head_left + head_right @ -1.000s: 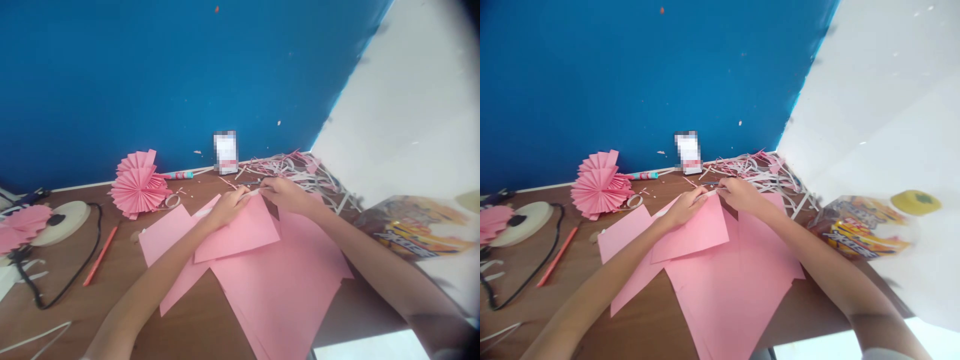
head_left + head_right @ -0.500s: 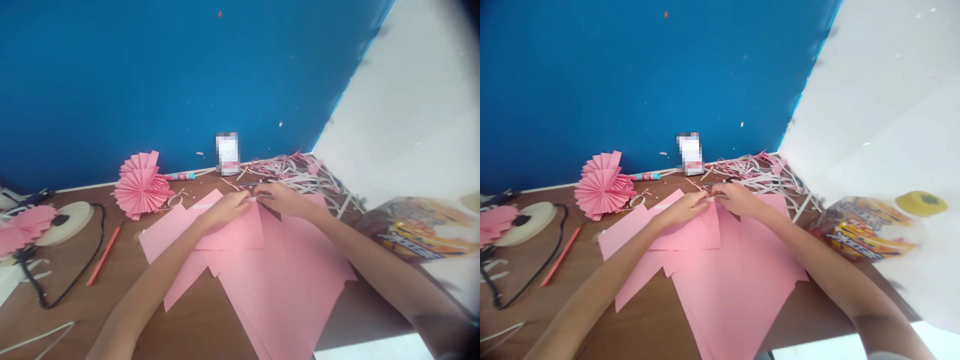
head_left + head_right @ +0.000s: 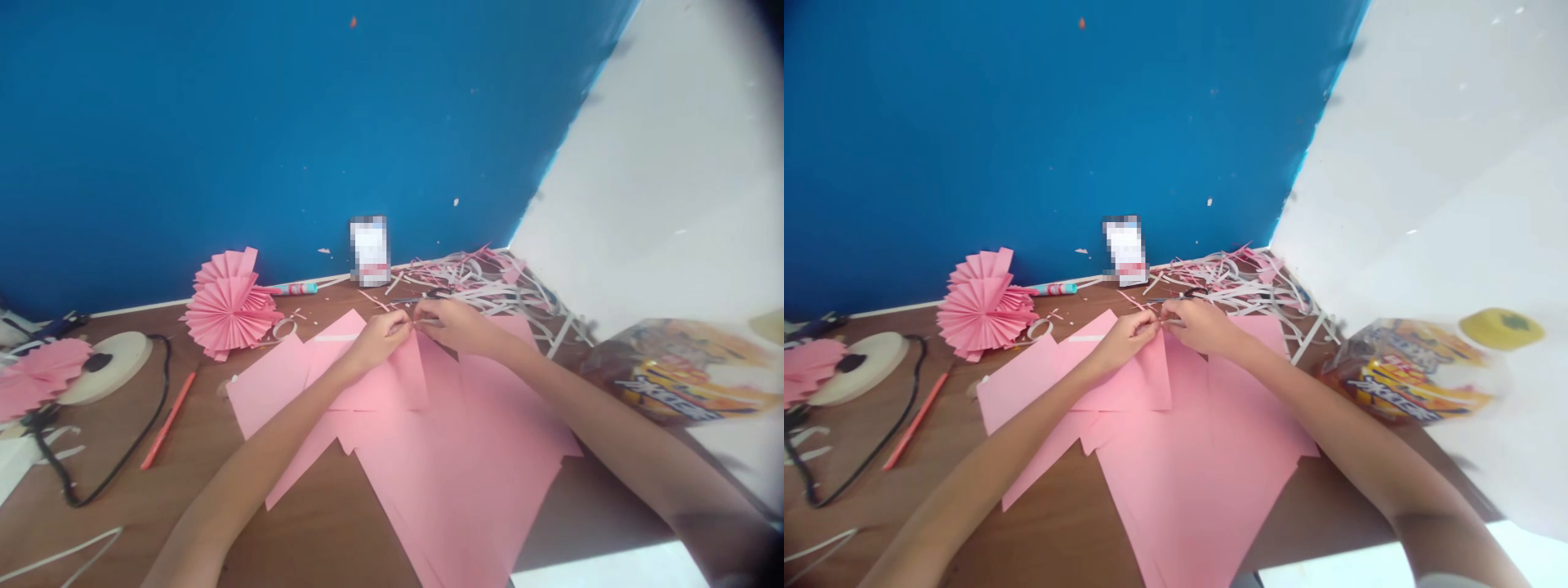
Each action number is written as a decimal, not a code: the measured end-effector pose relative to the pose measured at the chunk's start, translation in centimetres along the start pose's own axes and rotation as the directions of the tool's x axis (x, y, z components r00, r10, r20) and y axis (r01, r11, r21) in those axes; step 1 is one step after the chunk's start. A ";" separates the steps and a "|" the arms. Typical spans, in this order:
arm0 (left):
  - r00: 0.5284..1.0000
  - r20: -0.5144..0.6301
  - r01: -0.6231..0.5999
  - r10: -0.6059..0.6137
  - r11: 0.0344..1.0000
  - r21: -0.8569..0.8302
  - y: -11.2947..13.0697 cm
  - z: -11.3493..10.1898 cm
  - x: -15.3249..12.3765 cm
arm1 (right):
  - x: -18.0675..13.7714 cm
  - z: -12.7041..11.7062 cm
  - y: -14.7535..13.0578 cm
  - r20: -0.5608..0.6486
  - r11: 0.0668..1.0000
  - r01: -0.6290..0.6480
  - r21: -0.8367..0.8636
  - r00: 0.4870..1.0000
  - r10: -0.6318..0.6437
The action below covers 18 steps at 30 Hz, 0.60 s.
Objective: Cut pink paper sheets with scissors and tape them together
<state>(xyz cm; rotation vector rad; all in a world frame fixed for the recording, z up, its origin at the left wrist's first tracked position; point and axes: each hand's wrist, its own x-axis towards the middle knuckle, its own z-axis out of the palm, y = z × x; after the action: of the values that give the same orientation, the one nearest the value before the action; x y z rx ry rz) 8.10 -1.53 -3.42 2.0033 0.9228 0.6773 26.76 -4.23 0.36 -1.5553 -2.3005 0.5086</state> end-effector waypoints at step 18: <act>0.999 -0.029 0.019 -0.029 0.951 -0.309 -1.8 0.8 0.6 | 0.4 2.2 0.5 -0.233 0.854 -0.082 -0.514 0.971 -0.047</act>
<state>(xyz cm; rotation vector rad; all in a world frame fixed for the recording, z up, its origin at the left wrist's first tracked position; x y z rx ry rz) 8.40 -0.65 -5.23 1.7056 0.8043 0.7922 26.01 -3.93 -1.77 -1.7489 -2.3448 -0.3283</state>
